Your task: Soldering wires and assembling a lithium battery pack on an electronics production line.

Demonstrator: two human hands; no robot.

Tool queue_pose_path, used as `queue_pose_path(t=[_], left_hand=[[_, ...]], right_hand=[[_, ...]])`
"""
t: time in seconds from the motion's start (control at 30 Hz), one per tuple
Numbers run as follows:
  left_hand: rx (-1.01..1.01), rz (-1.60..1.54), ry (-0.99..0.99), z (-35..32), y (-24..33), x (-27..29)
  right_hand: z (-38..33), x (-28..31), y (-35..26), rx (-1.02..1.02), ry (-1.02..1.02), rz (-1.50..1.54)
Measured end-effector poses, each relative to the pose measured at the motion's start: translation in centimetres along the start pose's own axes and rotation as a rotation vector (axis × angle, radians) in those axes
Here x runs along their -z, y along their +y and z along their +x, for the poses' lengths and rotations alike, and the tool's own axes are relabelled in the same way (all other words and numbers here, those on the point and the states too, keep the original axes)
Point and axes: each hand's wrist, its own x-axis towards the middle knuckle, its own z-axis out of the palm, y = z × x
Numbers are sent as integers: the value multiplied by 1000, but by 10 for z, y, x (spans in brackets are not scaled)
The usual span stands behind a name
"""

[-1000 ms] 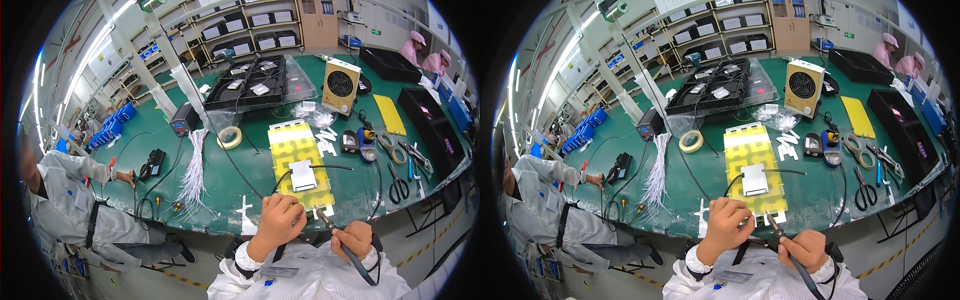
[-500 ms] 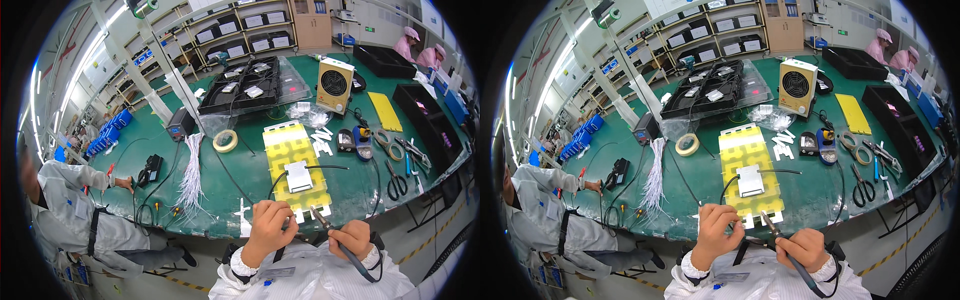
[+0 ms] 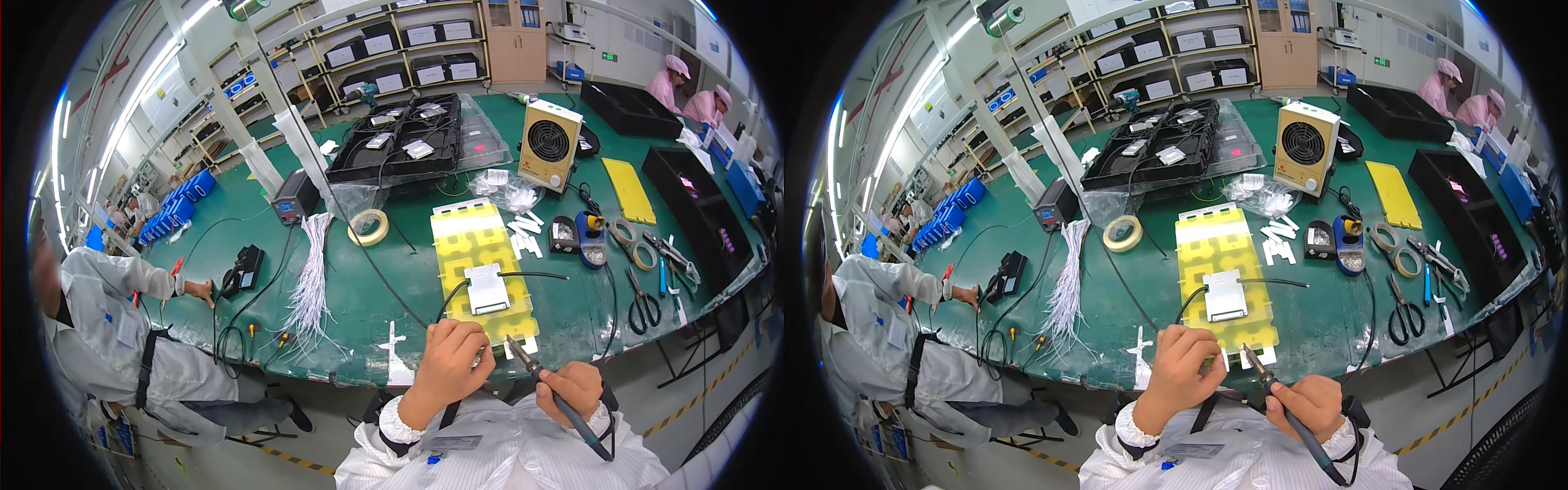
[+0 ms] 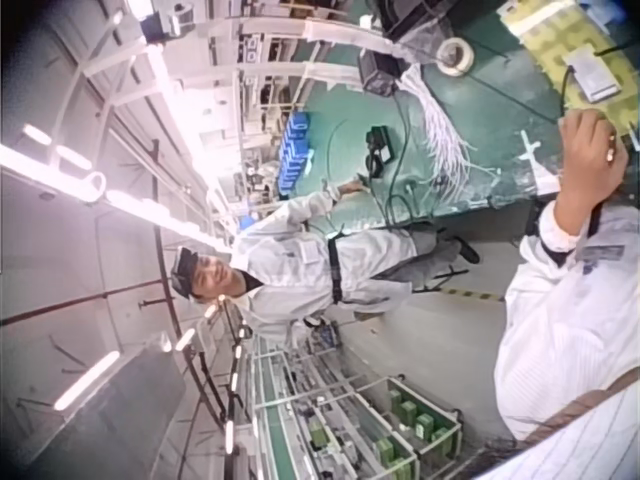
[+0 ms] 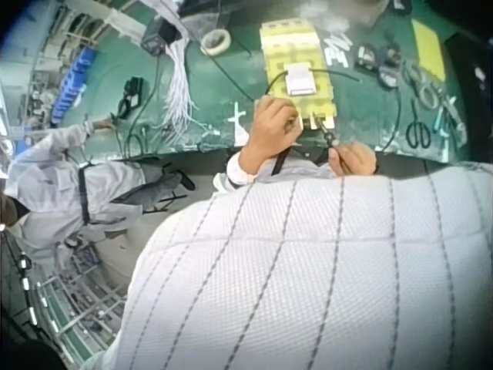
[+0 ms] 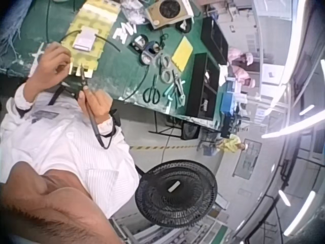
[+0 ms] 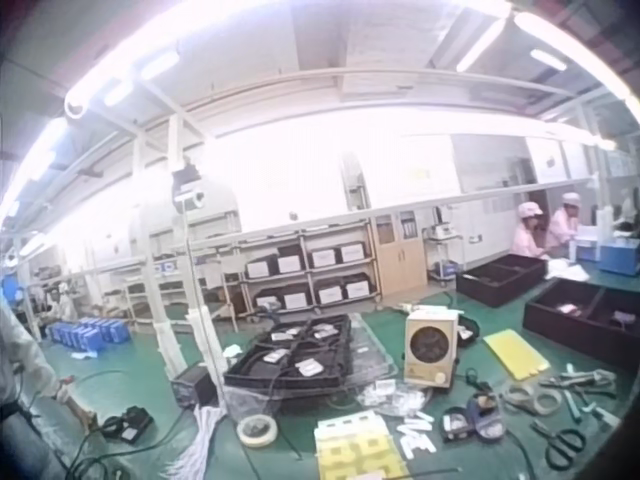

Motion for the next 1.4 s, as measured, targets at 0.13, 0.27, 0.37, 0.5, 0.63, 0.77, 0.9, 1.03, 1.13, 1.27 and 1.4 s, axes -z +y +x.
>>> queue_pose_path(t=[0.13,0.27,0.37,0.5,0.63,0.77,0.9,1.03,1.13,1.27,1.4], left_hand=[[-10,-14,-24,1,-1,-3],[-15,-24,-23,3,-1,-7],[-24,-9,-21,6,1,-8],[-34,4,-72,9,3,-8],[-33,5,-100,12,3,-10],[-51,6,-87,13,3,-12],[-60,11,-93,16,4,-9],[-27,234,-21,15,7,13],[-11,379,-16,7,7,35],[11,365,-29,-2,5,46],[9,248,-3,-9,0,45]], right_hand=[[-1,-1,-1,0,-2,-21],[-1,-2,-1,4,28,-27],[0,-1,-2,9,-11,-17],[2,1,-3,5,-19,-18],[1,0,-3,6,-16,-36],[-1,-2,-1,7,16,-59],[-1,-4,-1,6,23,-47],[1,-1,-3,17,5,-48],[4,0,-4,27,-15,-43],[6,-1,-5,39,2,-37],[6,-1,-5,30,-10,-34]])
